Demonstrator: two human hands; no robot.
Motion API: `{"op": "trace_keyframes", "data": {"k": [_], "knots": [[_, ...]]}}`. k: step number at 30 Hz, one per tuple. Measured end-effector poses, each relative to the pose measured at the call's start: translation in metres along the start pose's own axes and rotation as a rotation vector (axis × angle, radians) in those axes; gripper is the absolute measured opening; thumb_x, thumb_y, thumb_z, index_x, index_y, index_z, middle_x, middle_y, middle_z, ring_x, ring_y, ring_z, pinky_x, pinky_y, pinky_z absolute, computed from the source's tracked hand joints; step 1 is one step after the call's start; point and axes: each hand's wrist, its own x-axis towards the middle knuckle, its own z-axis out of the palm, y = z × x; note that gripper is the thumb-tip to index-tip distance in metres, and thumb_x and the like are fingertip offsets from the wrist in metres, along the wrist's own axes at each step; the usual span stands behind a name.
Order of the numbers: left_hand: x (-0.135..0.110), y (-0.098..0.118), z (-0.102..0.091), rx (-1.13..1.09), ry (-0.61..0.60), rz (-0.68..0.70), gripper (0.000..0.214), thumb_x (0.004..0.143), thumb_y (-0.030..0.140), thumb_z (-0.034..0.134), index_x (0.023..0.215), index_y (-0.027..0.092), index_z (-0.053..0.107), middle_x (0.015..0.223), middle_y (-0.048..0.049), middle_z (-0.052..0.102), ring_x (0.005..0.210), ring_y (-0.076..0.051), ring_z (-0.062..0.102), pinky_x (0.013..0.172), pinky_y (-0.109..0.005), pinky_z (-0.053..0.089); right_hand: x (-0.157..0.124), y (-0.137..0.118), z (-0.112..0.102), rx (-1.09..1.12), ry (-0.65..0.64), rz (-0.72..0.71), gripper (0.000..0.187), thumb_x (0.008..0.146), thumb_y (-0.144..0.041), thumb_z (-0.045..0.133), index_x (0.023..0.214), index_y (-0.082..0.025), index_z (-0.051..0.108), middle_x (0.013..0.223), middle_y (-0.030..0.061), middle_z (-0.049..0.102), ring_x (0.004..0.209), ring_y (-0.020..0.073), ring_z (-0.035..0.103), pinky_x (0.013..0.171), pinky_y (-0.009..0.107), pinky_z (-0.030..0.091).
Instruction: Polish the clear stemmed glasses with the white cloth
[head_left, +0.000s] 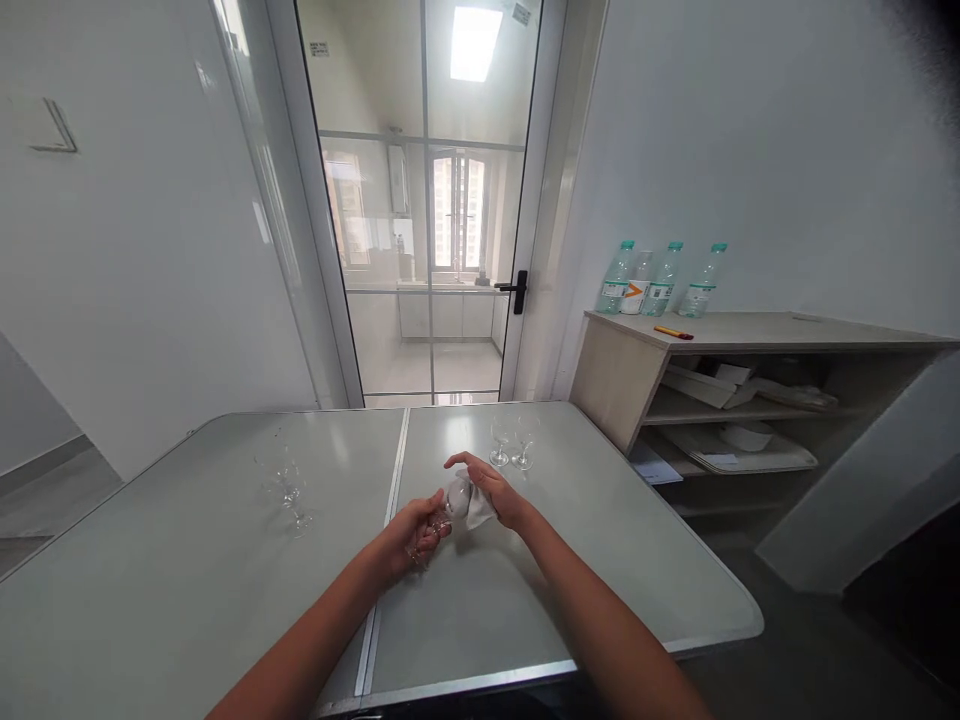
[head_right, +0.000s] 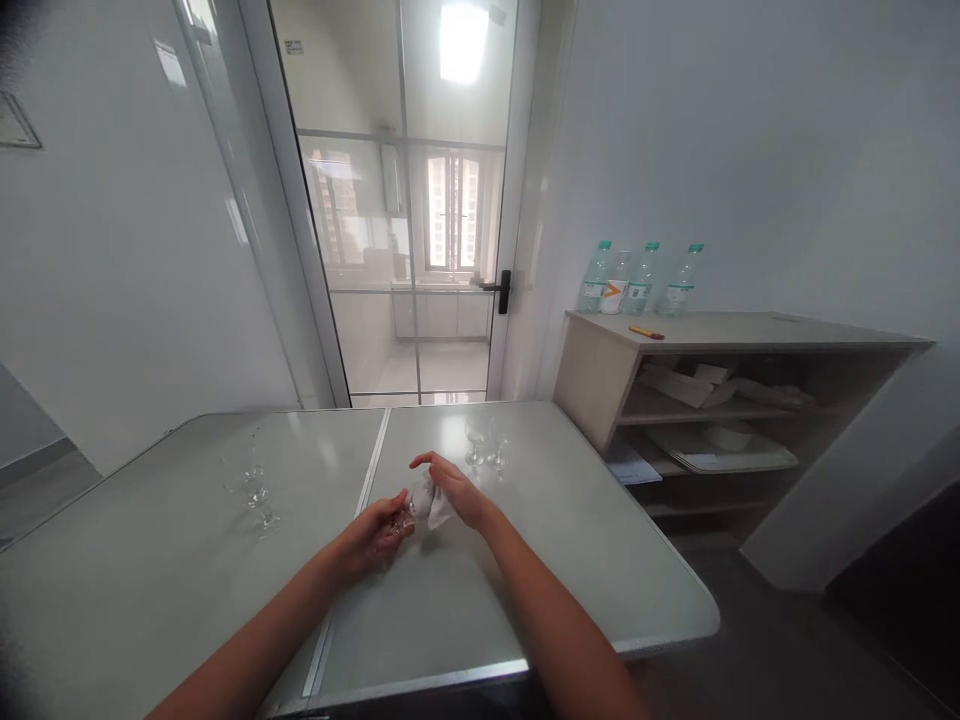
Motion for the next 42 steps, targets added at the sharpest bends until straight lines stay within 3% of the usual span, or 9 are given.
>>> {"op": "trace_keyframes", "data": {"k": [4,9,15,20,25,29,33,37,42], "knots": [[0.003,0.003,-0.013,-0.194,-0.122,-0.169,0.042,0.087,0.057,0.065,0.083,0.017,0.052,0.063,0.0031,0.057,0.033,-0.001,0.023,0.033,-0.016,0.015,0.0,-0.003,-0.001,-0.019,-0.018,-0.001,0.054,0.09,-0.072,0.051,0.109,-0.022,0.061,0.068,-0.0029,0.045,0.06,0.0147,0.039,0.058,0.027,0.03],[0.003,0.004,-0.013,-0.211,-0.087,-0.172,0.041,0.087,0.057,0.064,0.083,0.017,0.054,0.065,0.0036,0.056,0.033,-0.001,0.026,0.033,-0.017,0.018,0.003,0.002,-0.002,0.015,-0.041,0.025,0.05,0.088,-0.071,0.055,0.098,-0.022,0.06,0.075,-0.0011,0.048,0.064,0.0152,0.042,0.06,0.028,0.034],[0.003,0.002,-0.003,0.242,0.181,0.217,0.058,0.083,0.071,0.06,0.073,0.013,0.061,0.058,0.001,0.056,0.034,-0.005,0.034,0.037,-0.021,0.025,0.004,0.004,-0.003,-0.039,-0.002,0.023,0.048,0.091,-0.069,0.054,0.114,-0.026,0.056,0.08,-0.0014,0.051,0.068,0.0158,0.047,0.064,0.027,0.038],[0.002,-0.004,0.003,0.696,0.441,0.509,0.06,0.083,0.061,0.066,0.113,0.01,0.074,0.056,0.0027,0.055,0.047,-0.011,0.046,0.053,-0.024,0.035,0.006,0.005,-0.006,-0.057,0.017,0.039,0.051,0.092,-0.069,0.053,0.12,-0.027,0.054,0.088,-0.0005,0.053,0.072,0.016,0.048,0.067,0.028,0.04],[0.003,-0.007,0.003,0.925,0.538,0.637,0.053,0.083,0.052,0.068,0.119,0.014,0.074,0.055,0.0017,0.055,0.054,-0.015,0.05,0.062,-0.027,0.037,0.006,0.005,-0.007,-0.073,0.04,0.045,0.048,0.093,-0.069,0.051,0.117,-0.028,0.056,0.09,-0.0005,0.054,0.075,0.0163,0.048,0.069,0.028,0.039],[0.003,-0.007,0.001,0.713,0.44,0.521,0.055,0.082,0.06,0.067,0.109,0.013,0.075,0.056,0.0025,0.055,0.049,-0.012,0.047,0.053,-0.024,0.035,0.006,0.006,-0.006,-0.023,0.041,0.037,0.054,0.092,-0.07,0.052,0.124,-0.027,0.057,0.088,0.0001,0.054,0.075,0.0169,0.05,0.07,0.029,0.04],[0.003,-0.002,-0.005,0.283,0.207,0.236,0.058,0.084,0.071,0.059,0.071,0.014,0.062,0.057,0.0011,0.055,0.036,-0.005,0.033,0.038,-0.021,0.021,0.003,0.006,-0.003,-0.025,-0.014,0.057,0.063,0.093,-0.071,0.048,0.14,-0.029,0.052,0.081,0.0,0.054,0.07,0.0178,0.048,0.068,0.03,0.04],[0.0,0.007,-0.014,-0.03,0.01,-0.068,0.053,0.08,0.067,0.067,0.074,0.016,0.054,0.06,0.0023,0.057,0.034,0.0,0.022,0.035,-0.017,0.015,-0.002,0.003,-0.001,-0.116,-0.076,-0.004,0.066,0.096,-0.068,0.044,0.15,-0.03,0.045,0.076,-0.0013,0.049,0.066,0.0166,0.041,0.067,0.03,0.036],[-0.002,0.006,-0.013,0.015,-0.044,-0.004,0.053,0.083,0.067,0.064,0.075,0.016,0.055,0.059,0.0019,0.057,0.033,-0.001,0.024,0.034,-0.018,0.016,0.0,0.003,0.0,-0.3,-0.105,-0.147,0.07,0.096,-0.073,0.038,0.146,-0.027,0.052,0.086,0.0015,0.054,0.074,0.0173,0.044,0.073,0.031,0.038]]}}
